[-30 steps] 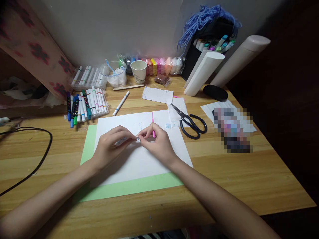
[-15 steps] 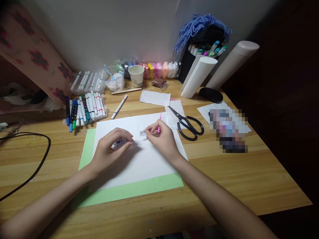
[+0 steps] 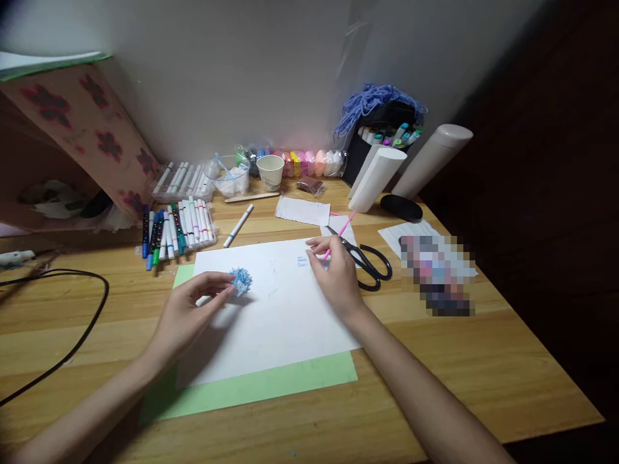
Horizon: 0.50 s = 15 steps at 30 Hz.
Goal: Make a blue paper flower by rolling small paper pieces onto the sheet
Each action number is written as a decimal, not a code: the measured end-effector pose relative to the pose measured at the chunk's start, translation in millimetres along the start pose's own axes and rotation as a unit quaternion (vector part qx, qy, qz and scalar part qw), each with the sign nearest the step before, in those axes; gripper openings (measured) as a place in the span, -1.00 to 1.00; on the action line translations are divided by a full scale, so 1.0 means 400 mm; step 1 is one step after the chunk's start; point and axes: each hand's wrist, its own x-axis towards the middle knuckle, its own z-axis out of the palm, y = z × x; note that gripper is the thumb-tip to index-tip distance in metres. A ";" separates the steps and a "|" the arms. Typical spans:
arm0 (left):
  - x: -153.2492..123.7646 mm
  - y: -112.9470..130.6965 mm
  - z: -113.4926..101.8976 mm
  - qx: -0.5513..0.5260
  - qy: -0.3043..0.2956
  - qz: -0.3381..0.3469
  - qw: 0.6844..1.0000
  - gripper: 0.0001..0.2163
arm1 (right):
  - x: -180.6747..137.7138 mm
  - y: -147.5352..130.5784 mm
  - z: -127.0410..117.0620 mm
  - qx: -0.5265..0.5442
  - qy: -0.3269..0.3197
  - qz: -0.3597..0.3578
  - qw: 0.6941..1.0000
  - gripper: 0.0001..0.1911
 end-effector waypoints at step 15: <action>-0.046 -0.046 -0.017 0.041 -0.073 0.019 0.996 -0.87 | -0.091 -0.150 0.151 0.067 -0.274 -0.002 0.959 -0.78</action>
